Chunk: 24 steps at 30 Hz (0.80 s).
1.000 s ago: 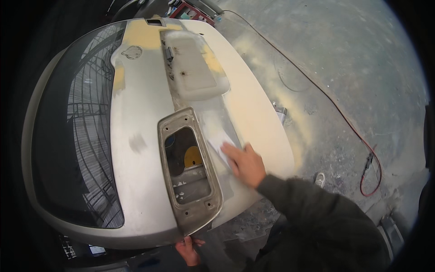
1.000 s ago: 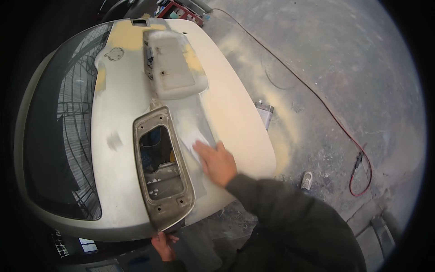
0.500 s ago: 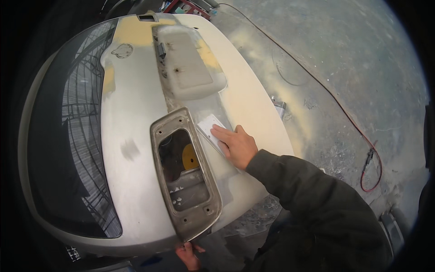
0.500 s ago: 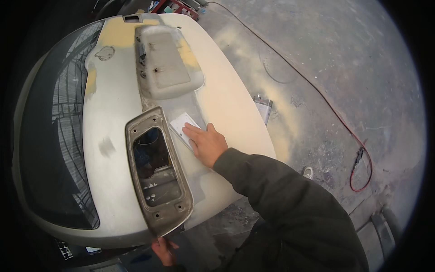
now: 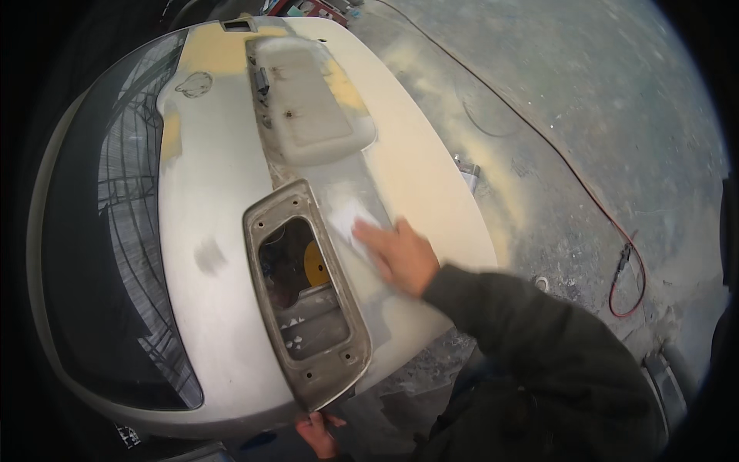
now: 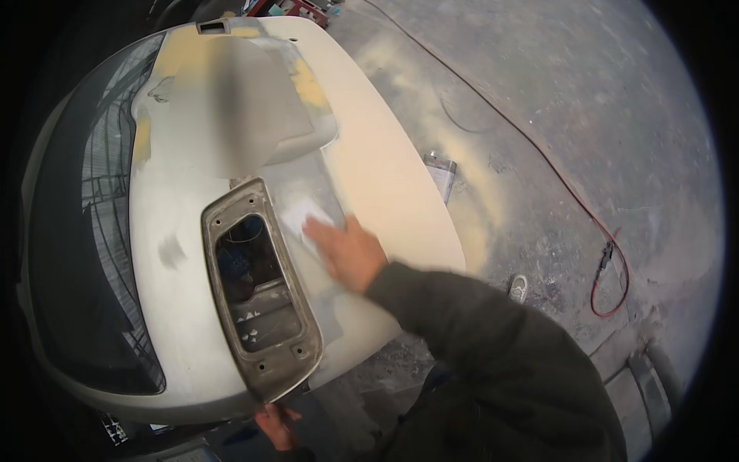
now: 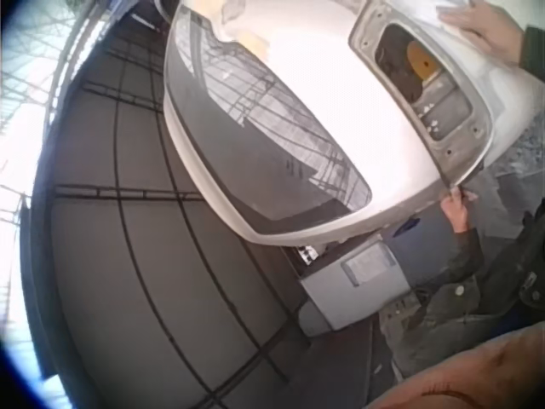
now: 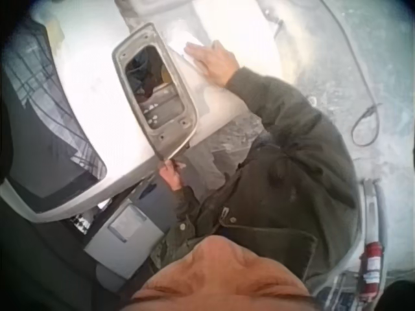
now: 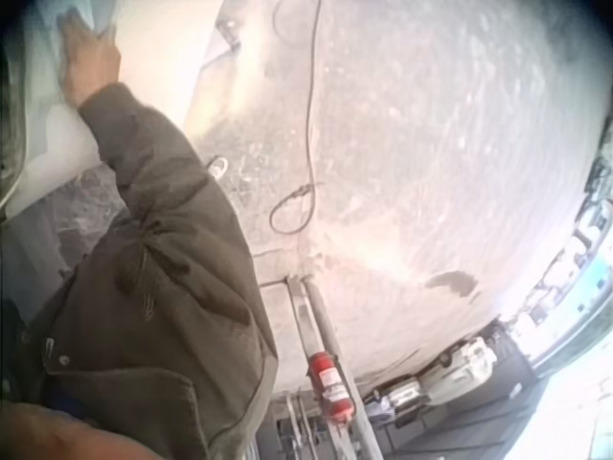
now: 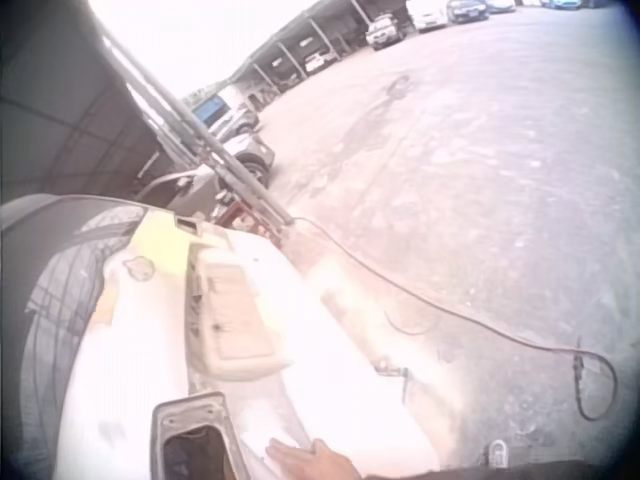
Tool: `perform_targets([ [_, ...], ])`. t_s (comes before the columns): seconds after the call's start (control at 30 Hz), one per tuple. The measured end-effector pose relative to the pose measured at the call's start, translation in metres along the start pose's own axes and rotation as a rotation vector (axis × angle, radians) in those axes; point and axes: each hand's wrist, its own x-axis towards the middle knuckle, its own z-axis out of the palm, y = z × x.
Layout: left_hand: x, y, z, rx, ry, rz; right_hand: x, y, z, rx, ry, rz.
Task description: The person sands the surface of a white car hood using a sanding block. They move the block across different areas of the hood, including around the headlight opening and along the edges, to smooth the surface.
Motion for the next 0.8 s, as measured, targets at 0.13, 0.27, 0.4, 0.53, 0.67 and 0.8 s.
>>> perform_targets([
  [0.13, -0.007, 0.001, -0.004, 0.056, 0.071, -0.008, -0.076, -0.017, 0.009, -0.019, -0.058, -0.041],
  [0.27, 0.001, 0.026, 0.018, 0.07, -0.075, -0.038, 0.017, 0.018, 0.004, -0.031, 0.068, -0.038],
  [0.4, 0.002, 0.031, 0.025, 0.052, -0.023, -0.02, 0.018, 0.016, 0.008, -0.053, 0.047, 0.009],
  [0.53, -0.009, 0.026, 0.011, 0.056, -0.018, 0.001, -0.11, -0.029, 0.004, -0.015, -0.092, -0.03],
  [0.67, -0.003, 0.03, 0.023, 0.073, 0.004, -0.03, -0.044, -0.007, -0.005, -0.046, 0.012, -0.052],
  [0.8, -0.001, 0.028, 0.027, 0.073, 0.027, 0.005, -0.022, -0.006, -0.001, -0.071, 0.006, -0.066],
])
